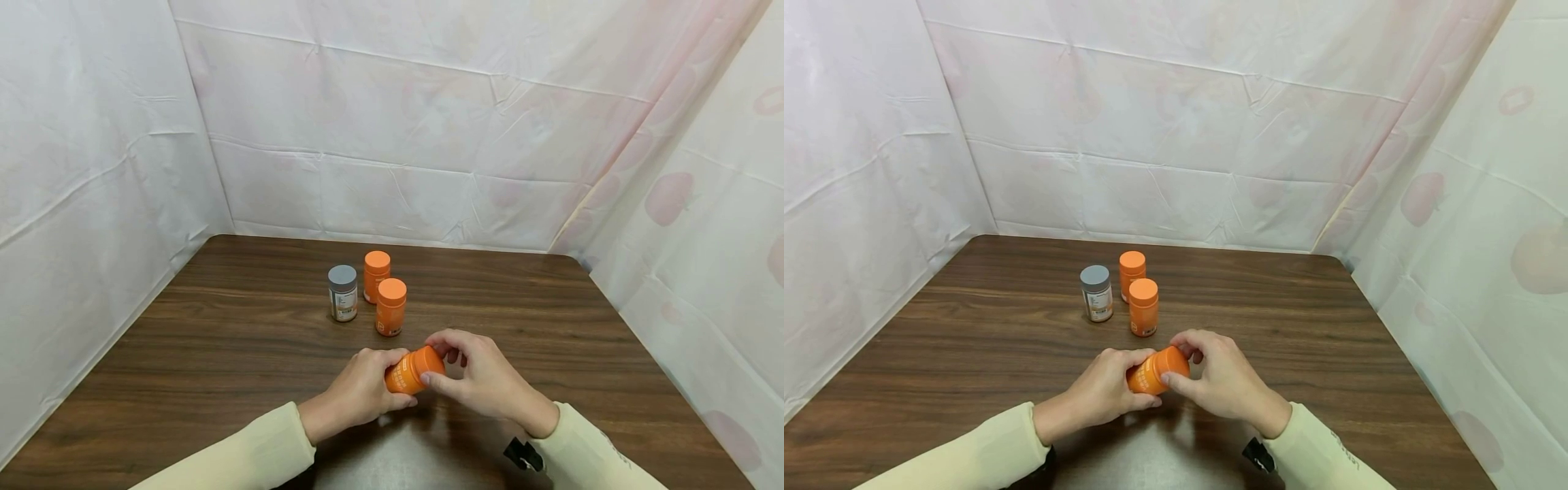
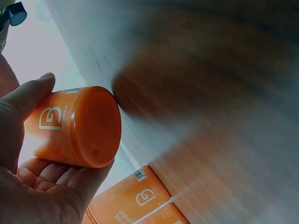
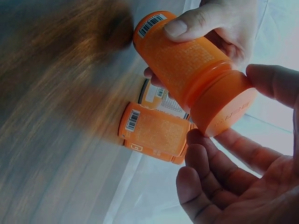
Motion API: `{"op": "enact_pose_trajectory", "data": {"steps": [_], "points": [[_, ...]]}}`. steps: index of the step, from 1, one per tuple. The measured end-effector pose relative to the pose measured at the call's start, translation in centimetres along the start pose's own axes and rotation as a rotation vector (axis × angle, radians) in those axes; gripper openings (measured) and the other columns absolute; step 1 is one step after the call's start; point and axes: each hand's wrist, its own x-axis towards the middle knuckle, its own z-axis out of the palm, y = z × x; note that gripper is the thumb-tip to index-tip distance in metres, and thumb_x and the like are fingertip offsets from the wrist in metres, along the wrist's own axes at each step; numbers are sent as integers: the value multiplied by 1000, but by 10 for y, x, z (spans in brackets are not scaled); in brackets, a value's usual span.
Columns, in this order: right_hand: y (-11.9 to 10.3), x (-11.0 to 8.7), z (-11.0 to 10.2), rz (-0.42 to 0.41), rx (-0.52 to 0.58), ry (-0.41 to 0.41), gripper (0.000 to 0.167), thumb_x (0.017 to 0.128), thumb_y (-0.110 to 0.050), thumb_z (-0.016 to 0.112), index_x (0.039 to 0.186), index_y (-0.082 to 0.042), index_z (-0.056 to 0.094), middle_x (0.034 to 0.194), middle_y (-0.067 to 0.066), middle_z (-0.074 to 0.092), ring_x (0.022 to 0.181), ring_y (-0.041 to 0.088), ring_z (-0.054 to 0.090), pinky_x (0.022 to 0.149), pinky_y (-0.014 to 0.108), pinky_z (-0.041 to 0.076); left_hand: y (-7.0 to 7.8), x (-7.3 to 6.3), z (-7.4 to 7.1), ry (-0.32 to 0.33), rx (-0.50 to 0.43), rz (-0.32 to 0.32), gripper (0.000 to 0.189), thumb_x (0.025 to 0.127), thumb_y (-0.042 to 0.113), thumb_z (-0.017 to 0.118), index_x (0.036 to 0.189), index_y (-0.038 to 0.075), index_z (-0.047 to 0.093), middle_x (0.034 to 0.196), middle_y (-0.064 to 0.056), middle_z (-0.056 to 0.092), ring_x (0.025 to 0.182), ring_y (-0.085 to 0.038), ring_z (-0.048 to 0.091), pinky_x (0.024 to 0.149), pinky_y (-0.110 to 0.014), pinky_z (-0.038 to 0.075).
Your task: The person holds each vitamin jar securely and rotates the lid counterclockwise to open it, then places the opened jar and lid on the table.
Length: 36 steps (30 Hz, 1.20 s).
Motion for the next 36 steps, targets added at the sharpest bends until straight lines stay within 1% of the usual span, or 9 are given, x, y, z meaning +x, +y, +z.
{"op": "enact_pose_trajectory", "data": {"steps": [5,7,11,14,17,21,27,31,36], "points": [[1,0,0,-69,-12,9,37,81,-24,88,114,-21,70,93,-11,64,83,10,57,71,34,52,0,0,0,5,-1,0,39,76,25,94,107,24,70,86,14,65,73,-2,60,66,-23,51],[2,0,0,-95,-11,15,41,79,-21,89,116,-21,70,95,-12,64,84,11,57,71,35,52,0,0,0,6,1,-1,40,76,25,94,108,24,70,86,14,65,73,-2,60,67,-23,51],[3,0,0,-140,-16,28,47,76,-16,91,118,-20,70,101,-15,64,87,14,58,73,31,51,0,0,0,4,4,-5,40,76,26,94,109,24,71,86,14,65,73,-2,60,67,-23,51],[3,-1,-1,-162,-21,29,50,75,-13,91,120,-20,69,106,-16,65,89,12,58,76,29,50,0,0,0,0,3,-7,40,76,26,94,108,24,70,86,14,65,73,-2,60,67,-23,51],[3,-1,-2,-174,-13,20,52,75,-10,90,121,-20,69,112,-16,65,94,9,58,79,33,52,0,0,-1,-5,0,-7,40,76,26,94,108,24,70,86,14,65,73,-2,60,67,-23,51],[3,-1,-2,-201,5,5,55,73,-5,89,122,-22,68,118,-14,65,104,11,60,82,40,54,0,0,-1,-7,2,-9,42,76,26,94,111,24,70,89,14,67,75,-1,61,69,-24,51],[3,-1,-3,-247,16,0,62,69,4,88,121,-22,67,121,-11,64,111,11,58,86,43,55,0,0,-1,-10,1,-10,43,76,26,94,112,23,71,90,14,67,76,-1,61,70,-24,52],[2,-1,-3,-246,26,-2,64,71,-1,90,125,-25,65,122,-10,64,112,11,59,88,39,54,0,-1,-1,-7,-1,-6,41,76,26,94,109,24,70,87,15,66,74,-1,60,68,-24,51],[0,-2,-2,-193,25,28,54,81,-23,90,128,-28,63,120,-9,65,104,12,61,85,37,53,0,-1,-1,-6,-11,-2,38,76,24,94,104,25,69,83,15,63,71,-2,59,65,-23,50]]}}
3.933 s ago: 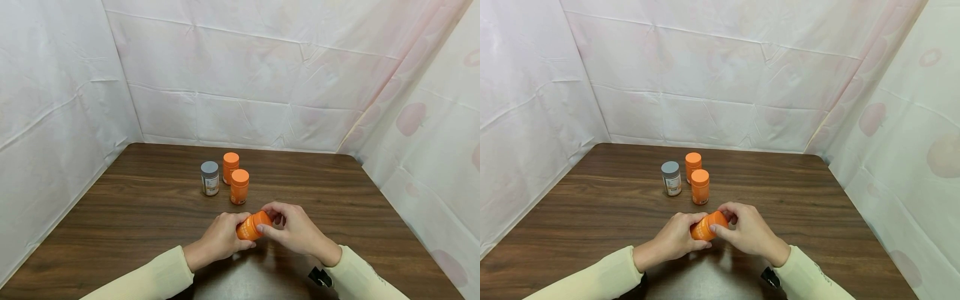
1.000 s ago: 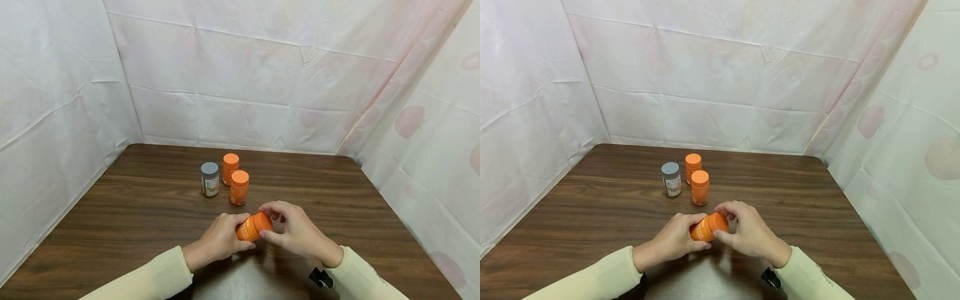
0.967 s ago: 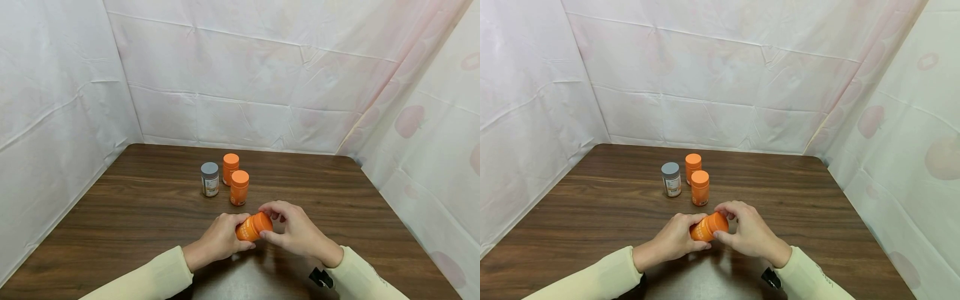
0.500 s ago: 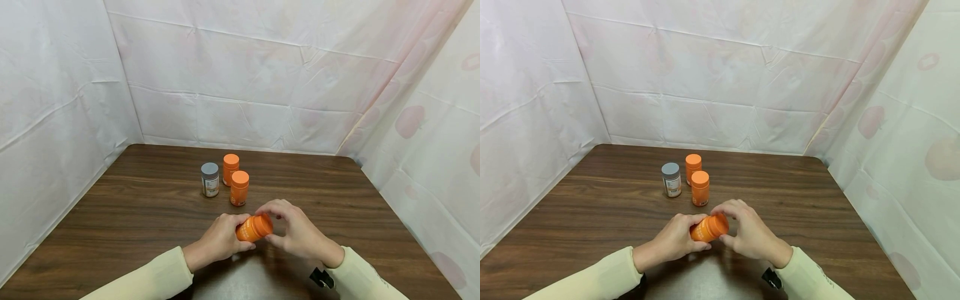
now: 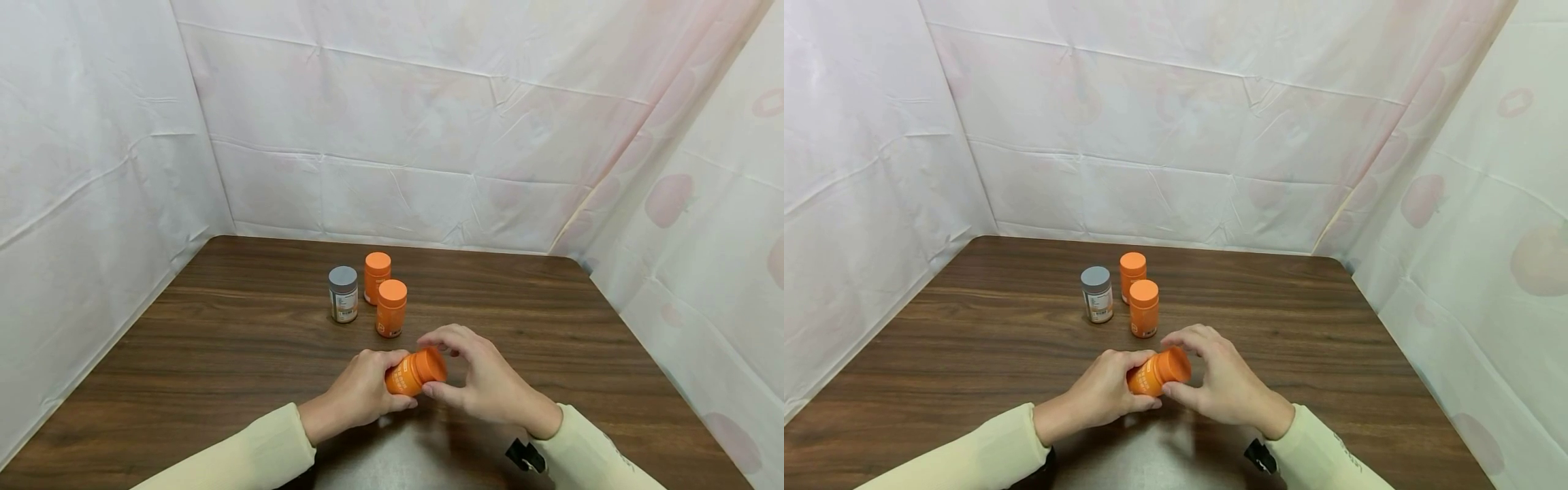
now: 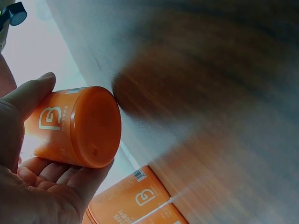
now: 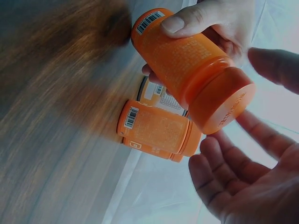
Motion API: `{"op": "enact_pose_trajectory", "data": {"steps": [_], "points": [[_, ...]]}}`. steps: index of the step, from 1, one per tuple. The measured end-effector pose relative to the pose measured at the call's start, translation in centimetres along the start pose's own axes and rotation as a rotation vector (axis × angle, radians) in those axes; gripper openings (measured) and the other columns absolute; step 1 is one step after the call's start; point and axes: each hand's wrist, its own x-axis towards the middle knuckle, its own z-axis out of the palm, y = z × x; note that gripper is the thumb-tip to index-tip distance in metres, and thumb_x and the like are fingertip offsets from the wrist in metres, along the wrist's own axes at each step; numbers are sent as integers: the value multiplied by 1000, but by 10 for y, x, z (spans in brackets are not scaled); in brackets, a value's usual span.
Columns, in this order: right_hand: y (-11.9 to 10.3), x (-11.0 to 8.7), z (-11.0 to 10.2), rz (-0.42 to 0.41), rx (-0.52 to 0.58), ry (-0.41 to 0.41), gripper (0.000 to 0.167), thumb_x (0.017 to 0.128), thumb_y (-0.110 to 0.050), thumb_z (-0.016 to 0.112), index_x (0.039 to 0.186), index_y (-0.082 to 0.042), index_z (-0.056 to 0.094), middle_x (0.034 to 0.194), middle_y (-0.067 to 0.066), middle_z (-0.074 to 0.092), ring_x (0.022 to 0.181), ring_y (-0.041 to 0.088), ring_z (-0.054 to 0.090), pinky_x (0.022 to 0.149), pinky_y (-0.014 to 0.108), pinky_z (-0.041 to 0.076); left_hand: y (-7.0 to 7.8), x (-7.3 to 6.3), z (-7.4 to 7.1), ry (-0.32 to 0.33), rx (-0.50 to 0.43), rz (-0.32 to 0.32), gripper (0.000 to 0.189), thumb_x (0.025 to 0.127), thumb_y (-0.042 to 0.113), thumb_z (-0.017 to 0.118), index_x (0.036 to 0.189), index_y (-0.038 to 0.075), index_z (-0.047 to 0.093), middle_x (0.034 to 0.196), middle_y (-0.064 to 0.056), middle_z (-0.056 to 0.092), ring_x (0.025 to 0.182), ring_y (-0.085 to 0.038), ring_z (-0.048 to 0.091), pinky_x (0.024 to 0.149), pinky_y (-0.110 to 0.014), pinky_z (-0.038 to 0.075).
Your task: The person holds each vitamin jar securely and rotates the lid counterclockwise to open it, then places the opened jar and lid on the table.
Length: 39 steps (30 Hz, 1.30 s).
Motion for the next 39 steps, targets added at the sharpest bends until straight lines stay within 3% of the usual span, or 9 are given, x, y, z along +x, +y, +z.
{"op": "enact_pose_trajectory", "data": {"steps": [7,18,25,39], "points": [[0,0,1,150,-20,34,45,84,-44,85,121,-25,67,99,-10,65,88,13,59,75,32,52,1,0,0,-2,-3,-1,38,76,23,93,106,24,69,86,14,65,73,-2,60,66,-22,51],[-2,3,2,344,-19,-12,47,88,-59,74,112,-19,70,90,-8,64,77,18,60,67,29,51,1,-1,-1,-4,-14,-8,39,77,23,93,109,23,70,88,14,66,75,-1,61,68,-22,52],[-3,4,3,378,-13,-30,45,89,-58,74,106,-17,71,80,-10,63,64,11,57,56,26,49,0,0,-1,-13,-19,-18,41,77,23,93,112,22,70,90,14,67,76,-1,62,69,-22,53],[-3,5,3,377,2,-61,38,89,-52,77,102,-16,72,75,-12,64,61,8,57,55,26,48,1,0,-1,-14,-7,-14,41,77,23,93,111,21,70,90,13,67,76,-1,61,68,-21,52]]}}
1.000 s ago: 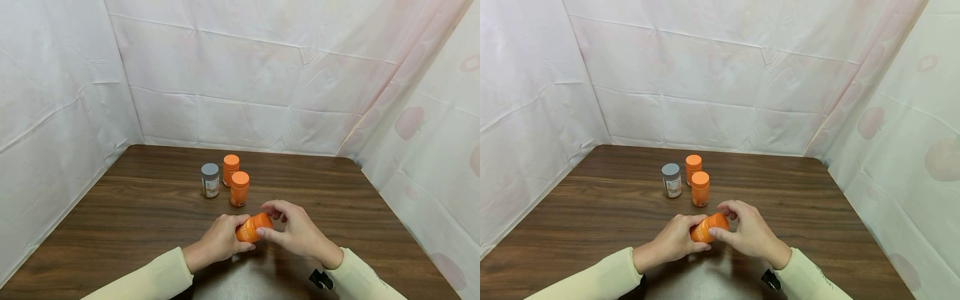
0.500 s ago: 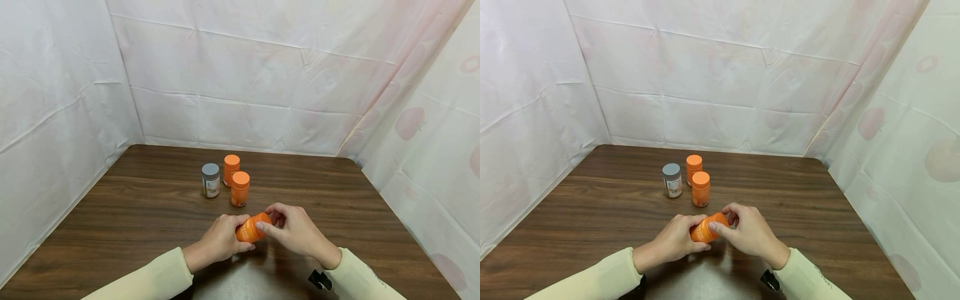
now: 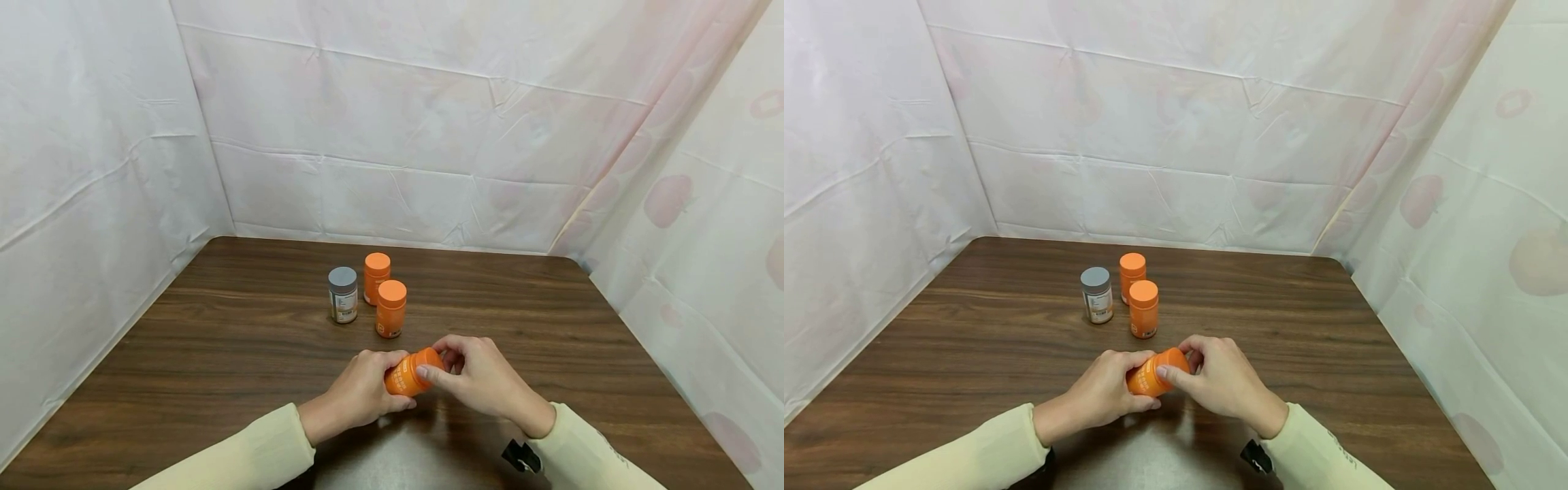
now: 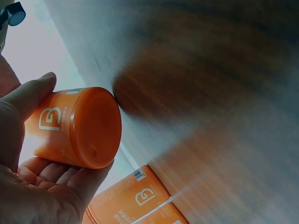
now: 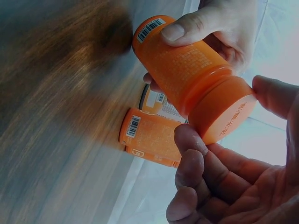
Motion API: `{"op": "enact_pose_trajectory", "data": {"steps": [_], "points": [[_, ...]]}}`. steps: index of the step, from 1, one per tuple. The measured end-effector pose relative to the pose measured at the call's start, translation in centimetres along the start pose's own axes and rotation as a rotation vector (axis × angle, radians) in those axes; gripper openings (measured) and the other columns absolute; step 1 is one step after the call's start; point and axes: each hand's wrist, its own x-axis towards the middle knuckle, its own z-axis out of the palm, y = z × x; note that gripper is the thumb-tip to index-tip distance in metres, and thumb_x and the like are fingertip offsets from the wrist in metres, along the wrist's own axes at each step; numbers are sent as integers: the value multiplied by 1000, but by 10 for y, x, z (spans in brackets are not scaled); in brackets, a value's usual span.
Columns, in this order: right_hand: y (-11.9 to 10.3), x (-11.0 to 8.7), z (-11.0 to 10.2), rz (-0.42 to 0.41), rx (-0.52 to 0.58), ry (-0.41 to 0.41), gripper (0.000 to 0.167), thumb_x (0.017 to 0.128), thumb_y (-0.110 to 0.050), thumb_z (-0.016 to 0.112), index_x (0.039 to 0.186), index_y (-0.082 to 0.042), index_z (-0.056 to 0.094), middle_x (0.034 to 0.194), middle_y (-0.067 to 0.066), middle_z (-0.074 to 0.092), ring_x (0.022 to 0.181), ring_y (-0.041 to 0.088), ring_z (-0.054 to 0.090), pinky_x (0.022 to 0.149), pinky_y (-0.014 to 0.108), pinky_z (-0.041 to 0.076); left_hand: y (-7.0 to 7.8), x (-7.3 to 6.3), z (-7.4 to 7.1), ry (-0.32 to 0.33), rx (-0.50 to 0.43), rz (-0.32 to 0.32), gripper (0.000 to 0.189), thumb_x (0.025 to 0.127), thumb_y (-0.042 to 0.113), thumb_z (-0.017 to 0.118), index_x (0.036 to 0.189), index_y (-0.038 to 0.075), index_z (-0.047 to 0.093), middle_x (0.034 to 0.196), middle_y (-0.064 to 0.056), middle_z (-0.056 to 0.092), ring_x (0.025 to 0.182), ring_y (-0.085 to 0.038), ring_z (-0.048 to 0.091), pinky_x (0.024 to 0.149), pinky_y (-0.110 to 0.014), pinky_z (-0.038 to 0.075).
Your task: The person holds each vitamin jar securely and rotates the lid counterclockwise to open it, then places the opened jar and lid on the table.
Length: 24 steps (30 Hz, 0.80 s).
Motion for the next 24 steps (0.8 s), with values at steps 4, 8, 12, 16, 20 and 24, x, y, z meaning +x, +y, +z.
{"op": "enact_pose_trajectory", "data": {"steps": [4,8,12,16,20,24], "points": [[0,0,-1,-33,9,-16,37,88,-49,79,105,-17,71,79,-13,66,62,8,58,56,26,49,0,0,0,0,11,7,40,77,24,93,109,22,69,88,14,65,75,-1,61,68,-22,52],[1,0,-3,-88,2,-31,34,87,-41,83,109,-19,71,83,-13,67,67,10,60,59,26,50,0,0,0,-3,14,13,39,76,23,93,106,23,69,86,14,64,73,-2,60,66,-22,51],[1,-1,-5,-132,-15,-34,34,84,-33,86,112,-22,70,86,-11,66,74,16,61,64,26,50,0,0,-1,-8,9,17,37,76,23,93,103,24,68,84,15,63,72,-2,59,66,-22,50],[1,-2,-7,-166,-20,-28,37,81,-25,88,113,-24,70,90,-11,65,79,21,61,69,30,52,1,0,-1,-10,8,22,37,76,23,94,102,25,68,83,16,63,71,-2,59,66,-23,50],[1,-3,-7,-192,-24,-24,40,79,-20,90,113,-24,69,93,-13,65,80,15,59,70,33,53,1,0,-1,-16,4,20,37,76,23,94,103,25,68,83,16,64,71,-2,59,66,-23,50],[0,-3,-8,-210,-37,-9,43,76,-17,91,112,-26,69,91,-12,64,79,10,56,69,32,51,1,0,-2,-19,1,21,38,75,22,94,104,24,69,84,16,64,72,-2,60,67,-23,50]]}}
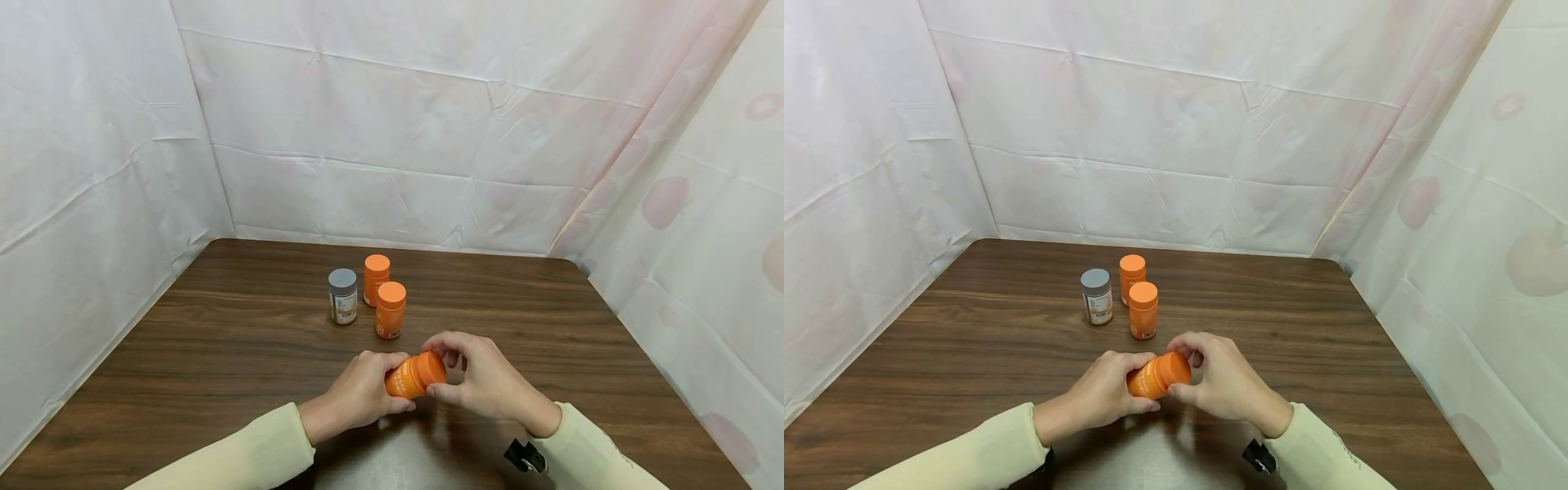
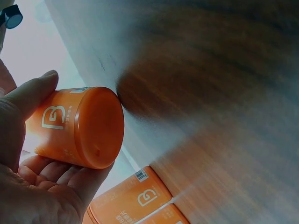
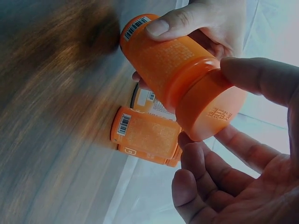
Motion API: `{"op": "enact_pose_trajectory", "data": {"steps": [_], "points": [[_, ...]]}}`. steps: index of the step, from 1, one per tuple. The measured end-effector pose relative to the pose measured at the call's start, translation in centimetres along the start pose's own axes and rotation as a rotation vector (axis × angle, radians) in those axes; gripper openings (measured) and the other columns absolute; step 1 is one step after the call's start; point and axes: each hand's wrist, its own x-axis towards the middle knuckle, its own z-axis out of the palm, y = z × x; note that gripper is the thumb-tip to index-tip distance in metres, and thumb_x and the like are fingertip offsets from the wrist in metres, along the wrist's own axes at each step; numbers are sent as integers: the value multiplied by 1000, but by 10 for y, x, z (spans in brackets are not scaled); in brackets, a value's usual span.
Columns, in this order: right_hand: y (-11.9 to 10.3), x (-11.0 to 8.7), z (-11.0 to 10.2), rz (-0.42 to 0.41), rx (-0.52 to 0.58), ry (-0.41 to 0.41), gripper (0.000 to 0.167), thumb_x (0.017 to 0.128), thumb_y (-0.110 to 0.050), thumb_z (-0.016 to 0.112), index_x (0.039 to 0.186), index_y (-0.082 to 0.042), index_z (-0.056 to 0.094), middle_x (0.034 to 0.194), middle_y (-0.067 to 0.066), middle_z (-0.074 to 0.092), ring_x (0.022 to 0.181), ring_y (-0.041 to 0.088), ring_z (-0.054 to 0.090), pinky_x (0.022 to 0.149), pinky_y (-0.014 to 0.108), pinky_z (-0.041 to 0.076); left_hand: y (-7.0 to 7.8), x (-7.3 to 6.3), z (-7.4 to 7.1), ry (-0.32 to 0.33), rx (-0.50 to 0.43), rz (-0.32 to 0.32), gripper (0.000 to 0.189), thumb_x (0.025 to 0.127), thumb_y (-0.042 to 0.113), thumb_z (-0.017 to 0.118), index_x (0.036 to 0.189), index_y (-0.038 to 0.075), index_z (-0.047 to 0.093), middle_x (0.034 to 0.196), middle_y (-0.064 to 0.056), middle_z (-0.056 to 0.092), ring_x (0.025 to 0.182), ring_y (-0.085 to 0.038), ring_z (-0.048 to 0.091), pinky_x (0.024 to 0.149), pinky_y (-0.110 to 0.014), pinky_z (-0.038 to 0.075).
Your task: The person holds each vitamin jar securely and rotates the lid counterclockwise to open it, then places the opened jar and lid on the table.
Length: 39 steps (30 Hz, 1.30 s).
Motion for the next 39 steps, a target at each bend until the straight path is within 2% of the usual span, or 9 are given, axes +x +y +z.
{"op": "enact_pose_trajectory", "data": {"steps": [8,15,23,32,39], "points": [[-1,-1,-4,-2,-2,12,46,75,-16,92,112,-29,68,90,-12,62,81,9,55,69,28,48,0,0,-1,10,27,4,42,74,24,95,107,23,70,84,16,64,71,-3,59,67,-23,50],[-1,-2,-7,9,17,29,49,74,-16,93,112,-29,65,92,-14,64,82,16,59,69,28,49,0,-1,-2,19,12,-15,44,74,25,95,110,22,71,87,15,66,74,-3,60,70,-24,51],[0,-2,-9,52,27,29,52,73,-18,94,112,-31,62,94,-14,64,82,10,58,70,28,49,-2,-3,-3,47,7,-5,45,74,26,95,113,23,72,90,14,68,77,-2,61,72,-24,53],[6,-3,-10,16,30,56,52,72,-16,94,111,-26,61,94,-13,64,81,13,59,69,30,49,-2,-5,-6,71,-11,-2,45,75,26,94,114,22,73,91,14,69,76,-2,62,71,-24,53],[6,-4,-10,32,37,85,52,70,-16,94,108,-25,59,92,-13,63,81,15,61,68,28,49,-2,-6,-7,92,-16,0,47,74,26,94,116,20,73,91,12,70,77,-1,62,71,-24,53]]}}
